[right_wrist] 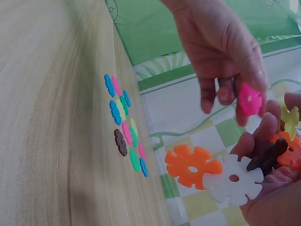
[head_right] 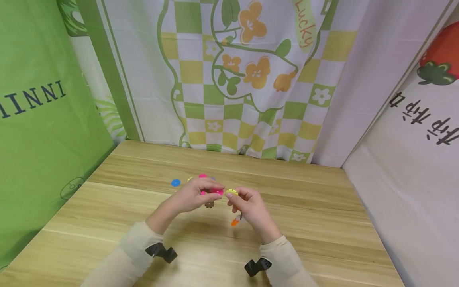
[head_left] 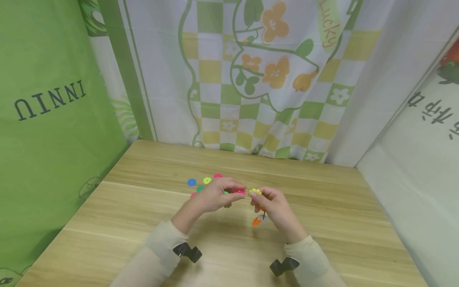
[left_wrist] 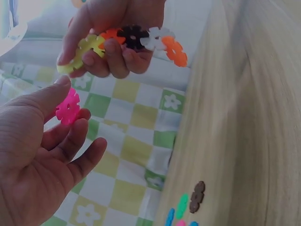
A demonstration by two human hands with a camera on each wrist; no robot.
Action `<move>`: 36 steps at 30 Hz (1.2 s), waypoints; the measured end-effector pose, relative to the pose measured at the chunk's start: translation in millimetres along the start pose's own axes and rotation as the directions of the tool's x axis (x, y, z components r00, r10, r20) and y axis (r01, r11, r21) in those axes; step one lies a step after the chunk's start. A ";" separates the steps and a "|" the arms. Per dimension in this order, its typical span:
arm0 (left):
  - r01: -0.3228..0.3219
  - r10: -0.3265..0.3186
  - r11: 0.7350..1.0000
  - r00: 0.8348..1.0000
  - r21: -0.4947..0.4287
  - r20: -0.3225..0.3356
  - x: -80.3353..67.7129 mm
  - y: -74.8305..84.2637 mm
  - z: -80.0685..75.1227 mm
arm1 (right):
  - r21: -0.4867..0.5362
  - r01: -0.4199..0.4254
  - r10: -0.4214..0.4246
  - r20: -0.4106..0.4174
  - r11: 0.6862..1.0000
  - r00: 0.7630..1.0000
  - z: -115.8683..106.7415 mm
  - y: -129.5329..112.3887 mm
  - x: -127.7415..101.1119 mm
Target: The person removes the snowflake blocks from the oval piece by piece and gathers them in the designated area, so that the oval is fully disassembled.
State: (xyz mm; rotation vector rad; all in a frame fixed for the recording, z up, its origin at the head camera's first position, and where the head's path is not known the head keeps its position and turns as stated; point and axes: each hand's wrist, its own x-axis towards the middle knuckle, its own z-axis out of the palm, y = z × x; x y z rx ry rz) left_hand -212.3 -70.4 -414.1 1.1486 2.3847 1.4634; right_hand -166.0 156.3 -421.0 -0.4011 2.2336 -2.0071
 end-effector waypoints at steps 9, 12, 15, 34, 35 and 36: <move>0.176 -0.175 0.982 0.984 -0.073 0.023 6.5 -31.6 9.1 | 0.002 0.034 -0.034 0.024 0.999 0.999 -1.8 1.8 -0.9; 0.208 -0.206 0.978 0.978 -0.033 0.039 10.8 -40.0 13.0 | 0.001 0.020 -0.020 0.023 1.000 1.000 -1.8 2.0 -1.4; 0.216 -0.217 0.976 0.974 0.027 0.058 17.6 -46.8 16.9 | 0.001 0.000 0.000 0.023 1.000 1.000 -1.5 1.3 -2.1; 0.238 -0.300 0.891 0.948 0.386 0.108 41.3 -60.6 34.8 | -0.007 0.012 -0.012 0.041 1.000 0.999 -3.7 1.1 -5.1; 0.235 -0.298 0.891 0.948 0.388 0.109 41.5 -61.0 34.5 | -0.006 0.013 -0.013 0.041 1.000 0.999 -3.9 1.1 -5.0; 0.235 -0.295 0.894 0.949 0.382 0.107 41.6 -60.9 34.0 | -0.006 0.013 -0.013 0.041 1.000 0.999 -4.1 1.1 -4.9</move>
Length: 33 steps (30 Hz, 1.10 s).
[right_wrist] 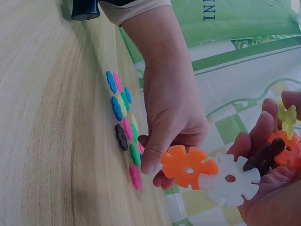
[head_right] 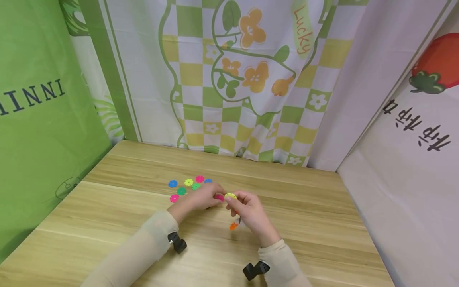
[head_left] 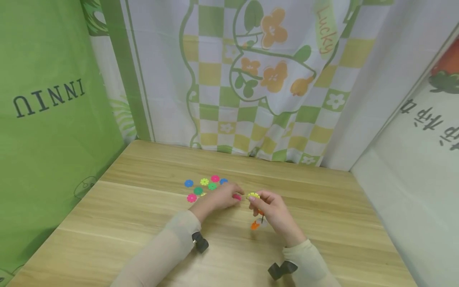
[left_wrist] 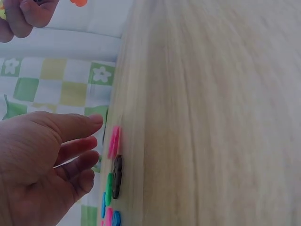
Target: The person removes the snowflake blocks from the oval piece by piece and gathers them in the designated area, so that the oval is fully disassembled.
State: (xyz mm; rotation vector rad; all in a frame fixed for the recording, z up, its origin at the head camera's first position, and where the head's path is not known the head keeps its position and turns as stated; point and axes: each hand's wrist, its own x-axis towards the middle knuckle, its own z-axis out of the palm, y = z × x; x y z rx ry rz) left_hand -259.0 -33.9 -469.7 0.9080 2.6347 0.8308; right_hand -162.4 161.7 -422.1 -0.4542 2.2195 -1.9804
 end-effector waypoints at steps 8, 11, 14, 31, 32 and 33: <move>0.002 -0.006 0.985 1.000 -0.173 -0.018 -6.4 -2.9 -6.8 | -0.005 0.004 -0.004 0.003 1.000 1.000 1.4 1.9 0.6; -0.007 0.002 0.976 1.000 -0.217 -0.024 -11.3 0.0 -11.9 | -0.016 0.005 -0.005 0.007 1.000 1.000 1.8 2.4 0.9; -0.016 0.010 0.964 1.000 -0.264 -0.026 -18.2 6.6 -19.5 | -0.022 0.003 -0.002 0.008 1.000 1.000 2.4 2.3 1.3; -0.142 0.118 0.942 0.988 -0.306 -0.096 -49.3 35.8 -47.6 | -0.007 -0.033 0.033 -0.002 0.999 0.999 5.1 3.4 4.0; -0.151 0.125 0.940 0.987 -0.305 -0.101 -51.2 37.5 -48.8 | -0.007 -0.031 0.031 -0.002 0.999 1.000 5.2 3.7 4.4; -0.157 0.131 0.939 0.986 -0.307 -0.104 -52.7 39.0 -50.0 | -0.008 -0.030 0.030 -0.001 1.000 1.000 5.2 3.9 4.7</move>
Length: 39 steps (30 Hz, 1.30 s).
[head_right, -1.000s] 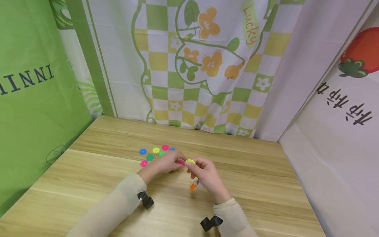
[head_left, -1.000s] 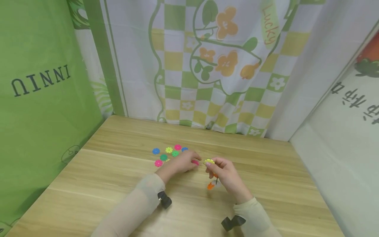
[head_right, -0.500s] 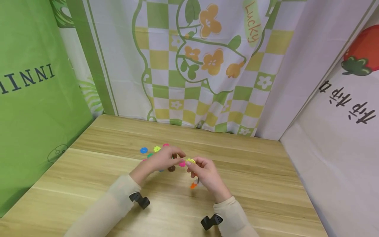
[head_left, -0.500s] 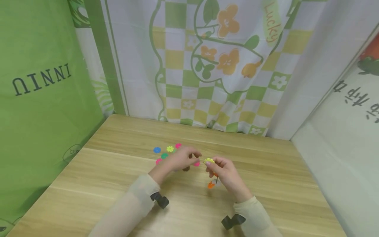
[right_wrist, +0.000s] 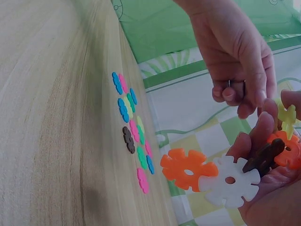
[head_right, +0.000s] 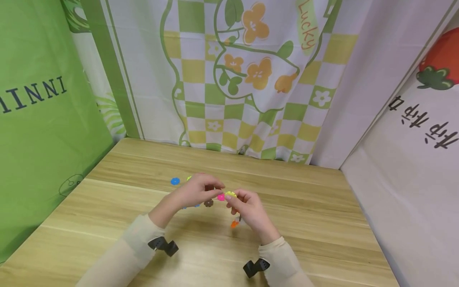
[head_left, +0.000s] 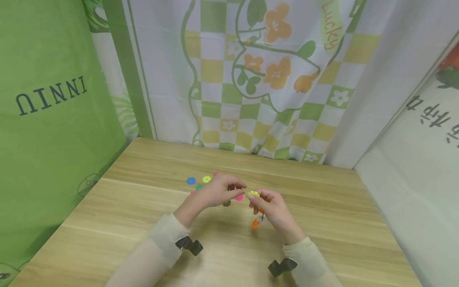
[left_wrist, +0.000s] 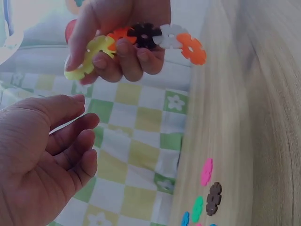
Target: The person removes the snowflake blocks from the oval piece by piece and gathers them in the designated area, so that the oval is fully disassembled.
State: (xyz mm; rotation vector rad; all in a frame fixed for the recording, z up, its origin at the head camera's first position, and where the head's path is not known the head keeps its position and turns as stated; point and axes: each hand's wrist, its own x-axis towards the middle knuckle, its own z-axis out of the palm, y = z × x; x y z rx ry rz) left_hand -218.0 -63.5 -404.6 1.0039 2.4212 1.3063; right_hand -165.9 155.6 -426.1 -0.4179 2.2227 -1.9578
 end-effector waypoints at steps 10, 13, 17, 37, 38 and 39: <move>-0.065 0.066 0.997 0.998 0.033 -0.016 -8.4 5.2 0.9 | -0.007 -0.006 0.006 0.005 1.000 1.000 3.0 -0.9 0.7; -0.086 0.088 0.994 0.996 0.062 -0.035 -10.5 6.4 1.7 | -0.009 -0.006 0.007 0.014 1.000 1.000 3.5 -0.7 0.7; -0.122 0.128 0.989 0.990 0.087 -0.064 -12.6 7.9 2.9 | -0.010 -0.008 0.008 0.017 1.000 1.000 4.4 -0.3 1.0; -0.236 0.249 0.963 0.963 0.128 -0.099 -11.6 9.5 6.8 | 0.009 0.011 -0.011 0.038 1.000 0.999 4.6 -1.0 1.1; -0.241 0.255 0.962 0.962 0.131 -0.098 -11.5 9.2 7.2 | 0.013 0.013 -0.014 0.044 1.000 0.999 4.5 -1.3 0.8; -0.248 0.263 0.959 0.960 0.135 -0.100 -11.4 9.0 7.4 | 0.021 0.015 -0.016 0.049 1.000 0.999 4.5 -1.4 0.6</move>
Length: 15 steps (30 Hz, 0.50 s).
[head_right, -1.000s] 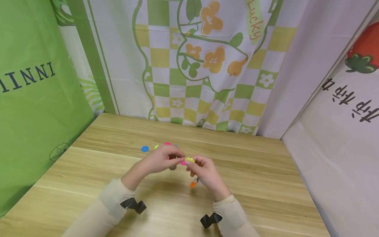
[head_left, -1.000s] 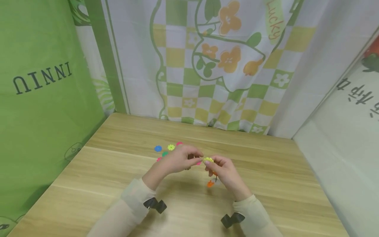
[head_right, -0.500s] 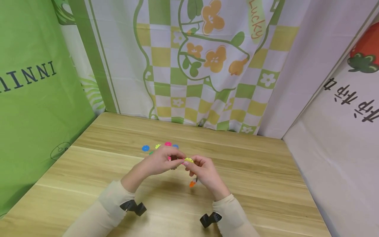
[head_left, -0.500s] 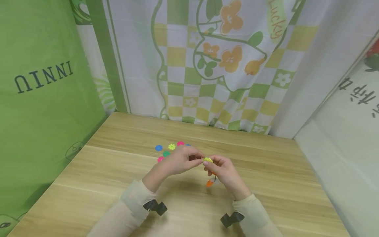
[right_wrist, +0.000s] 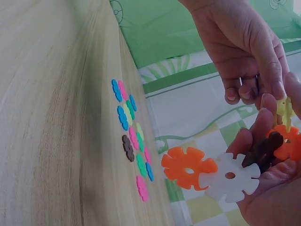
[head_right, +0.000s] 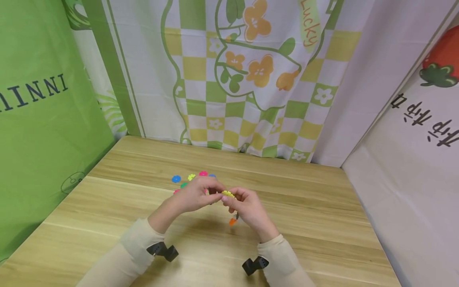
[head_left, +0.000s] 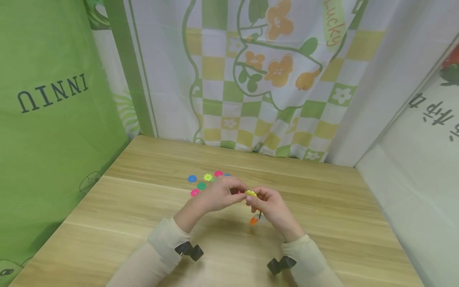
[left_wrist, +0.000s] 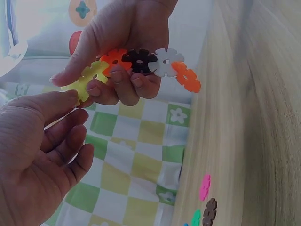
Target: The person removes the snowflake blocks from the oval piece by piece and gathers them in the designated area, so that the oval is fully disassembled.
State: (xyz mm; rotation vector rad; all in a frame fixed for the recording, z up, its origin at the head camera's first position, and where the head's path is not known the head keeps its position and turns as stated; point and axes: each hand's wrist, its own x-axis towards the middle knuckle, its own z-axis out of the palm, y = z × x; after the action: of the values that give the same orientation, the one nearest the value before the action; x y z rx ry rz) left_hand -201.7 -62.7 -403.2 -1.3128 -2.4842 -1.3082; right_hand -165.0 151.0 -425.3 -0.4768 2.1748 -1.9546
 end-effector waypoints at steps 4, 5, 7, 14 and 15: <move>-0.014 0.014 1.000 1.000 0.002 -0.021 -0.8 1.1 -0.9 | 0.047 -0.008 0.008 -0.002 0.999 1.000 -0.4 -2.3 -1.4; -0.013 0.013 1.000 1.000 -0.007 -0.026 -1.1 1.4 -1.4 | 0.060 -0.012 0.012 -0.003 0.998 1.000 -0.5 -3.1 -1.8; -0.004 0.003 0.999 0.999 -0.039 -0.037 -2.1 2.1 -3.0 | 0.085 -0.023 0.023 -0.005 0.996 1.000 -1.1 -4.5 -2.5; 0.055 -0.065 0.983 0.997 -0.173 -0.050 -4.0 3.2 -6.2 | 0.091 -0.025 0.026 -0.014 0.996 1.000 -4.1 -8.3 -4.1; 0.063 -0.072 0.982 0.996 -0.179 -0.047 -4.0 3.2 -6.2 | 0.088 -0.026 0.027 -0.014 0.996 1.000 -4.6 -8.4 -4.3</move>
State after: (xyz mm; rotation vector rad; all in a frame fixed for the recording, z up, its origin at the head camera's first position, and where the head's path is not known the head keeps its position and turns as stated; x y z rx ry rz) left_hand -199.0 -68.7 -398.6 -1.2167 -2.4455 -1.5902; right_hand -161.6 156.1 -416.8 -0.4180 2.0828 -2.0361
